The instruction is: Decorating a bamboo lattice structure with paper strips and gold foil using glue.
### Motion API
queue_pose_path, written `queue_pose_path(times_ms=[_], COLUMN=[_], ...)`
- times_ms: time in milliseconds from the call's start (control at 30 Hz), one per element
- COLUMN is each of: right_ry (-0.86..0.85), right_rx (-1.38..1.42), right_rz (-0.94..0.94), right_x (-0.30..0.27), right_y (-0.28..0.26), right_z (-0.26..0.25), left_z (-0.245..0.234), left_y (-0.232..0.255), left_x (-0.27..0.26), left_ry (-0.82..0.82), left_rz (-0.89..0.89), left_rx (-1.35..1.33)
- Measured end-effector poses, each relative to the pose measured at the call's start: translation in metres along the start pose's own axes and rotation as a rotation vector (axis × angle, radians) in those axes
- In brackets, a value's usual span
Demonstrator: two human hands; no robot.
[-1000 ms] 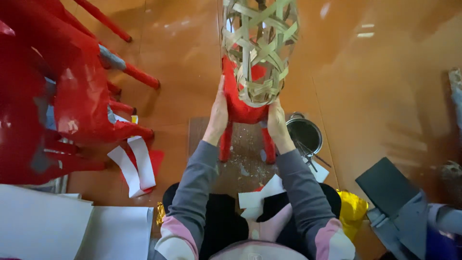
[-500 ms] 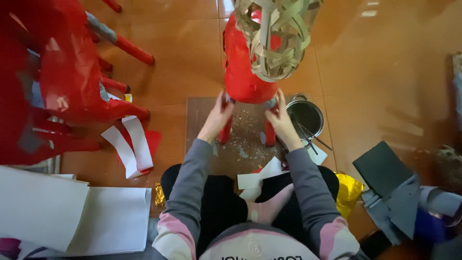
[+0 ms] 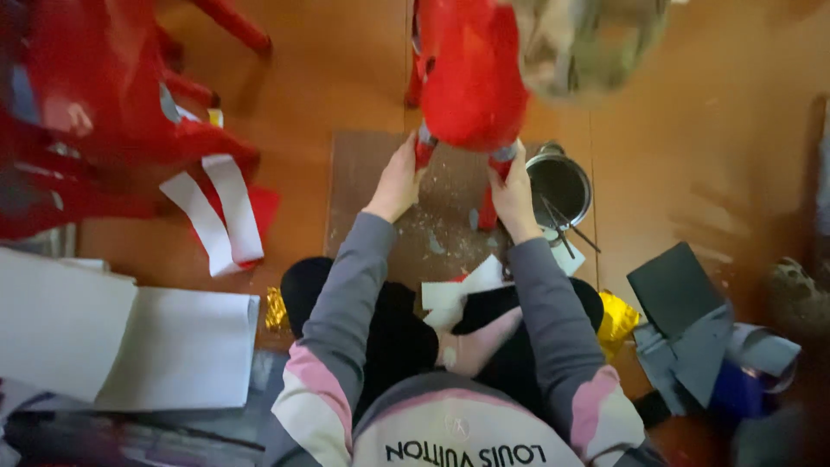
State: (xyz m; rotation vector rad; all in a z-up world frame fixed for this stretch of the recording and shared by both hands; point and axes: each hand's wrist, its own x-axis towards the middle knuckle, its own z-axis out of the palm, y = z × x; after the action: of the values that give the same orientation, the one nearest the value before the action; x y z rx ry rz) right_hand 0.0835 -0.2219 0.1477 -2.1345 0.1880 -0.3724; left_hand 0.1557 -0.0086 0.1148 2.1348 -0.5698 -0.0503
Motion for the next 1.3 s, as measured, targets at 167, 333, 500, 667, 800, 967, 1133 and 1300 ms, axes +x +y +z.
queue_pose_path(times_ms=[167, 333, 500, 667, 800, 967, 1133, 1300], right_ry=[-0.036, -0.094, -0.081, -0.185, -0.383, -0.882, -0.704, -0.752], right_rx=[-0.018, -0.067, -0.227, -0.236, -0.491, -0.939, -0.868, -0.812], right_rz=[0.033, 0.380, 0.456, 0.461, 0.168, -0.089, -0.252, -0.159], right_x=[-0.006, -0.053, -0.134, -0.176, -0.195, -0.194, -0.209, -0.210], right_y=[-0.008, 0.054, 0.152, 0.189, 0.199, 0.134, 0.164, 0.160], right_z=[0.005, 0.009, 0.015, 0.033, 0.061, 0.088, 0.103, 0.105], left_z=[0.000, 0.011, 0.034, 0.130, 0.165, 0.139, 0.145, 0.140], left_y=[-0.006, -0.054, -0.074, -0.106, -0.100, -0.085, -0.087, -0.067], left_x=[-0.003, -0.034, -0.116, -0.193, -0.225, -0.215, -0.219, -0.211], left_ry=[-0.001, -0.139, -0.185, -0.328, -0.425, -0.349, -0.363, -0.573], left_rz=[-0.014, -0.223, -0.421, -0.365, -0.346, -0.431, -0.362, -0.374], left_rx=[0.038, 0.268, 0.251, 0.153, 0.044, -0.018, 0.016, 0.117])
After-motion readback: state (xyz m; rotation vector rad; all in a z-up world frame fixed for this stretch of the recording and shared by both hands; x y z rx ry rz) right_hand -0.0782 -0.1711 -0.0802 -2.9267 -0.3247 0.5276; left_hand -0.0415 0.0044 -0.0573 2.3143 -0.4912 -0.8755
